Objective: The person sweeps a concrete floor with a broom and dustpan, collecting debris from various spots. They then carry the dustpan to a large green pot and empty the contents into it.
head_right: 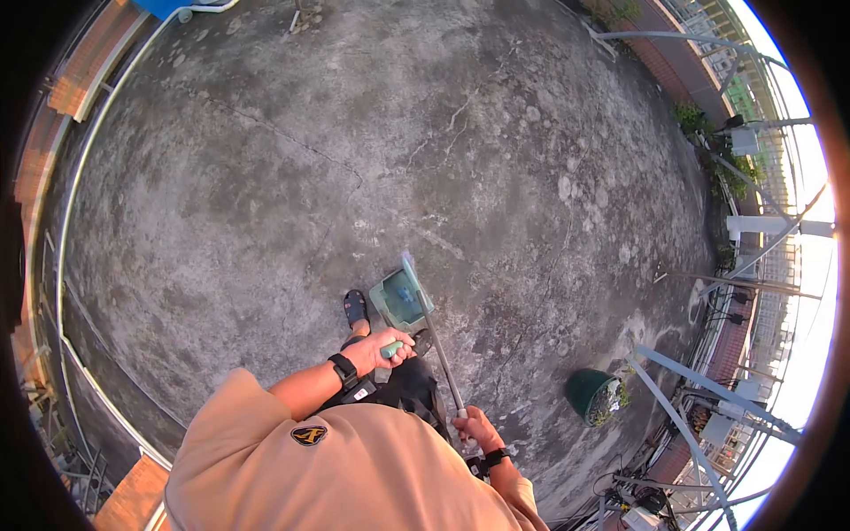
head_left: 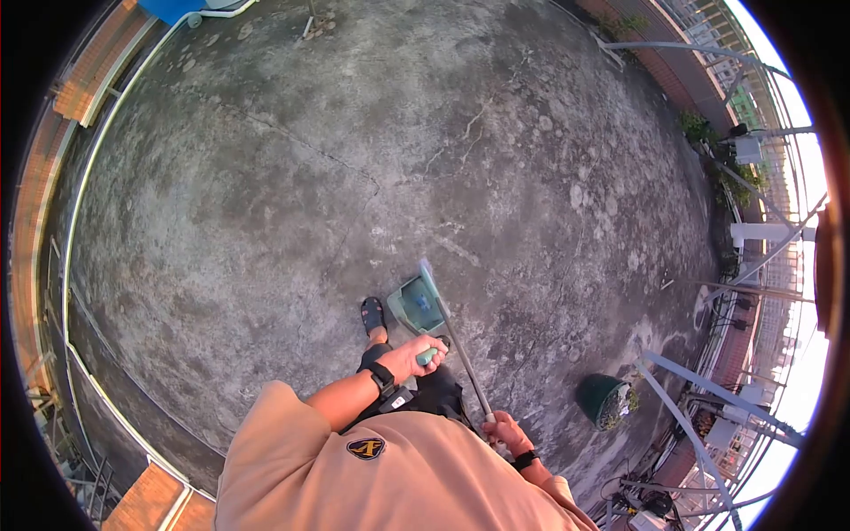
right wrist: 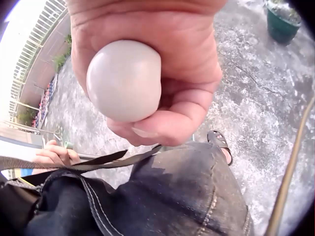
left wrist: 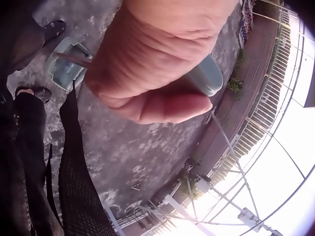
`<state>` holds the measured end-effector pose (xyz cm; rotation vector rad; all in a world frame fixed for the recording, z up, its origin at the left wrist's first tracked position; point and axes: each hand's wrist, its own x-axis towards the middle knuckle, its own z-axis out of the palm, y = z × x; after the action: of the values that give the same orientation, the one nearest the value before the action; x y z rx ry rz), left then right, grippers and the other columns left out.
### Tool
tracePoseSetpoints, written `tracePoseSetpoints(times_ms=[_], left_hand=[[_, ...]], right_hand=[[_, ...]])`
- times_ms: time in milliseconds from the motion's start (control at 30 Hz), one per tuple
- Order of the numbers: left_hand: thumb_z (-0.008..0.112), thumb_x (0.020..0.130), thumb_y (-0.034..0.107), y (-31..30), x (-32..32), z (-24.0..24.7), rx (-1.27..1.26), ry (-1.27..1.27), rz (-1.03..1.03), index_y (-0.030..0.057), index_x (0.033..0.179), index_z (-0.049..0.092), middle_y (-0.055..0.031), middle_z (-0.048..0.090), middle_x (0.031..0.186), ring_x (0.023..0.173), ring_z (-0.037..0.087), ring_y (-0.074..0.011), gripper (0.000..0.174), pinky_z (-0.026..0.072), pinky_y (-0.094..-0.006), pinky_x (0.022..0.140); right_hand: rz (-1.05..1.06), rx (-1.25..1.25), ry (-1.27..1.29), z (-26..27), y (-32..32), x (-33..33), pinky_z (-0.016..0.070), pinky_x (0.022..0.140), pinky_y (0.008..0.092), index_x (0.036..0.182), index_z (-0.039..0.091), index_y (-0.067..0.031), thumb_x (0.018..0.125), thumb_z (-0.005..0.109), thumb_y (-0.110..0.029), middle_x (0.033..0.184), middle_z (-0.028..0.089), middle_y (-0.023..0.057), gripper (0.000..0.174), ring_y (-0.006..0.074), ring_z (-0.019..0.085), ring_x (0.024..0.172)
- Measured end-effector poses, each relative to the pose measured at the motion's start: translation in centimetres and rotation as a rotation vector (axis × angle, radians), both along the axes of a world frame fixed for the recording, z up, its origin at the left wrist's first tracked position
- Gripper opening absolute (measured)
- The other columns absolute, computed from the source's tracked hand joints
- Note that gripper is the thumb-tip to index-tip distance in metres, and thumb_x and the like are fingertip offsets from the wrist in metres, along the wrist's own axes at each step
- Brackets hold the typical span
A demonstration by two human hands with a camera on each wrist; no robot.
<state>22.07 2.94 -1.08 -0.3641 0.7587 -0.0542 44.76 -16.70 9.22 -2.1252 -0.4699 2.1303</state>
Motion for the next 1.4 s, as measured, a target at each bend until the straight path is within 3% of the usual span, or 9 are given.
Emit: tracePoseSetpoints(times_ms=[67,333,700,933,967,1000,1067,1300,1400], left_hand=[[0.052,0.08,0.007,0.8,-0.8,-0.1,-0.032,-0.013,0.051,0.0048,0.07,0.041,-0.0009,0.045,0.058,0.043,0.045,-0.0063,0.015,0.0369,-0.0182,0.035],[0.051,0.078,0.009,4.2,-0.6,1.1,-0.13,-0.103,0.15,0.0071,0.068,0.039,0.0008,0.043,0.058,0.04,0.04,-0.0053,0.016,0.033,-0.0175,0.033],[0.048,0.079,0.01,10.2,7.7,2.8,0.007,0.057,0.146,0.0069,0.064,0.039,-0.0011,0.042,0.058,0.041,0.041,-0.0069,0.018,0.0307,-0.0187,0.031],[0.048,0.079,0.007,15.0,12.9,4.6,0.142,0.296,0.106,0.0072,0.067,0.037,-0.0013,0.042,0.06,0.041,0.037,-0.004,0.016,0.0292,-0.0164,0.032],[0.048,0.079,0.006,15.3,12.2,3.5,0.118,0.24,0.126,0.0067,0.067,0.037,-0.0015,0.041,0.061,0.041,0.037,-0.0035,0.016,0.0293,-0.016,0.033],[0.048,0.079,0.006,15.8,11.8,3.3,0.126,0.229,0.118,0.0067,0.067,0.037,-0.0015,0.041,0.061,0.041,0.037,-0.0035,0.016,0.0293,-0.016,0.033],[0.049,0.078,0.006,16.5,11.2,3.3,0.156,0.239,0.111,0.0062,0.067,0.038,-0.001,0.042,0.061,0.041,0.036,-0.0029,0.015,0.0286,-0.0151,0.033],[0.049,0.078,0.004,17.4,9.2,2.2,0.076,0.2,0.097,0.0055,0.066,0.038,-0.0006,0.041,0.061,0.04,0.038,-0.0037,0.016,0.0288,-0.0156,0.031],[0.049,0.078,0.004,17.8,8.9,1.3,0.001,0.129,0.126,0.0064,0.069,0.037,-0.0013,0.042,0.062,0.04,0.039,-0.0045,0.015,0.0294,-0.0159,0.032]], right_hand=[[-0.134,-0.017,-0.002,-0.3,1.3,0.9,0.0373,0.038,0.0264,0.069,0.049,-0.0059,0.073,0.059,-0.013,0.056,0.05,0.0022,0.012,0.0118,0.047,0.043],[-0.037,0.271,-0.262,-4.4,13.1,10.0,0.039,0.039,0.0286,0.069,0.051,-0.0024,0.071,0.057,-0.01,0.051,0.05,0.0042,0.01,0.0148,0.05,0.042],[0.041,0.396,-0.397,-13.8,30.3,25.8,0.0415,0.045,0.0311,0.062,0.05,0.0014,0.066,0.055,-0.01,0.052,0.052,0.0088,0.013,0.0188,0.055,0.049],[0.187,0.163,-0.249,-19.9,23.5,21.3,0.0474,0.059,0.0385,0.099,0.035,0.0043,0.072,0.051,-0.008,0.078,0.056,0.0215,0.034,0.0315,0.061,0.071],[0.225,0.125,-0.196,-18.4,21.3,19.7,0.0473,0.064,0.0393,0.1,0.033,0.0041,0.072,0.051,-0.007,0.083,0.055,0.0231,0.035,0.0328,0.059,0.079],[0.205,0.208,-0.158,-20.5,17.2,18.4,0.045,0.044,0.0363,0.095,0.031,0.0047,0.071,0.051,-0.006,0.07,0.054,0.0195,0.033,0.0258,0.059,0.056],[0.39,0.241,-0.146,-19.9,12.1,16.2,0.0438,0.047,0.0317,0.093,0.033,0.0054,0.071,0.054,-0.008,0.066,0.055,0.0161,0.033,0.0217,0.059,0.055],[0.049,0.098,0.124,-5.2,13.1,14.8,0.0405,0.043,0.0282,0.082,0.044,0.0012,0.071,0.059,-0.01,0.06,0.053,0.007,0.022,0.0144,0.052,0.048],[-0.114,0.069,0.151,-6.5,12.9,15.5,0.0406,0.04,0.0272,0.074,0.045,-0.0021,0.072,0.059,-0.009,0.057,0.049,0.0039,0.016,0.0117,0.049,0.044]])
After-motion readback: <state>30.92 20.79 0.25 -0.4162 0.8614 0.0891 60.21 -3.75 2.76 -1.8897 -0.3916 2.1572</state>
